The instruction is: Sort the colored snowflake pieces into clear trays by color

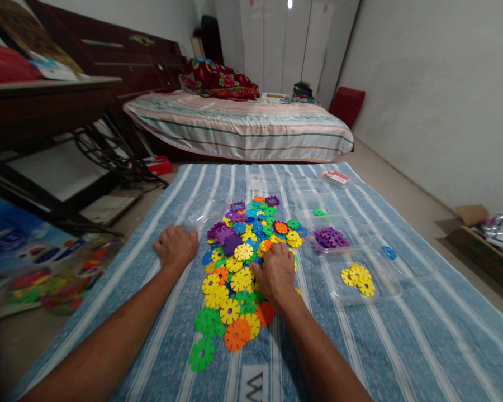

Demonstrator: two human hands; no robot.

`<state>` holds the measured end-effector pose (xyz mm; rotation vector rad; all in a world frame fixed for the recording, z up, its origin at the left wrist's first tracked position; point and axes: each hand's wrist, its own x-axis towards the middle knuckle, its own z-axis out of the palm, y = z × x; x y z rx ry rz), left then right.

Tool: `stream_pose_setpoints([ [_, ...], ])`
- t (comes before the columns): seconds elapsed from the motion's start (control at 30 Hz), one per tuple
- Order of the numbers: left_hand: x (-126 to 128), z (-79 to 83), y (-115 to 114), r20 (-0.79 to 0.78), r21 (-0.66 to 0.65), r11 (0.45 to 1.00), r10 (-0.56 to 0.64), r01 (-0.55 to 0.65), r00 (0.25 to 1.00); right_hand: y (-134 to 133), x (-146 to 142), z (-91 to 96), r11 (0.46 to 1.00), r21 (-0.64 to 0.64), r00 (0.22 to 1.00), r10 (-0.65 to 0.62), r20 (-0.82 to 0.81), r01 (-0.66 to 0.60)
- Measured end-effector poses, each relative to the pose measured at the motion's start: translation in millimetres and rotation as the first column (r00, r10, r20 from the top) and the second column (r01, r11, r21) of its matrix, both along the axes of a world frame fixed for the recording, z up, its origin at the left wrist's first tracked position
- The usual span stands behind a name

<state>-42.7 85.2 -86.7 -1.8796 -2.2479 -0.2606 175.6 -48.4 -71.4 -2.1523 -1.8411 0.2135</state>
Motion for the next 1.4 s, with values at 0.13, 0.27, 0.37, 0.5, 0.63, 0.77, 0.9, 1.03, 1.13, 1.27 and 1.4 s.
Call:
stream_pose_setpoints([
  [0.13,-0.4,-1.6,0.7,-0.006,0.016,1.000,-0.004,0.004,1.000,-0.3,-3.0,-3.3,1.000,0.031,1.000,-0.004,-0.021,0.004],
  [0.27,-1.3,-3.5,1.5,-0.005,0.033,0.999,-0.004,0.004,1.000,1.1,-3.7,-10.9,0.995,0.089,0.989,-0.025,-0.143,0.038],
  [0.37,-1.6,-3.8,1.7,0.001,0.023,1.000,-0.002,0.002,1.000,2.3,-1.4,-18.6,0.985,0.152,0.961,-0.035,-0.273,0.079],
  [0.5,-1.2,-2.8,1.1,-0.002,0.024,1.000,-0.008,0.008,1.000,2.5,4.9,-24.6,0.971,0.201,0.904,-0.034,-0.426,0.131],
  [0.63,-0.8,-1.3,0.8,-0.006,0.011,1.000,-0.008,0.008,1.000,-0.1,13.3,-24.0,0.971,0.201,0.842,0.001,-0.539,0.128],
  [0.77,-1.2,-1.8,1.5,-0.007,0.010,1.000,-0.008,0.008,1.000,-5.1,20.0,-21.4,0.968,0.217,0.767,0.044,-0.641,0.126],
  [0.9,-1.7,-3.8,2.4,-0.014,0.028,1.000,-0.005,0.005,1.000,-10.1,23.6,-18.9,0.962,0.249,0.708,0.101,-0.699,0.109],
  [1.03,-0.8,-2.4,2.1,-0.014,0.013,1.000,0.001,-0.001,1.000,-15.3,25.8,-14.8,0.954,0.287,0.710,0.143,-0.689,0.086],
  [1.13,0.0,1.3,2.3,-0.005,-0.013,1.000,-0.010,0.010,1.000,-22.7,29.9,-5.1,0.941,0.332,0.758,0.167,-0.631,0.069],
  [1.27,-1.6,3.2,7.8,0.003,-0.057,0.998,0.008,-0.008,1.000,-37.2,51.4,18.6,0.899,0.430,0.843,0.169,-0.511,0.080],
  [1.4,-4.3,-2.1,16.3,-0.024,-0.055,0.998,0.017,-0.018,1.000,-52.7,108.8,42.2,0.791,0.580,0.954,-0.016,-0.300,0.196],
])
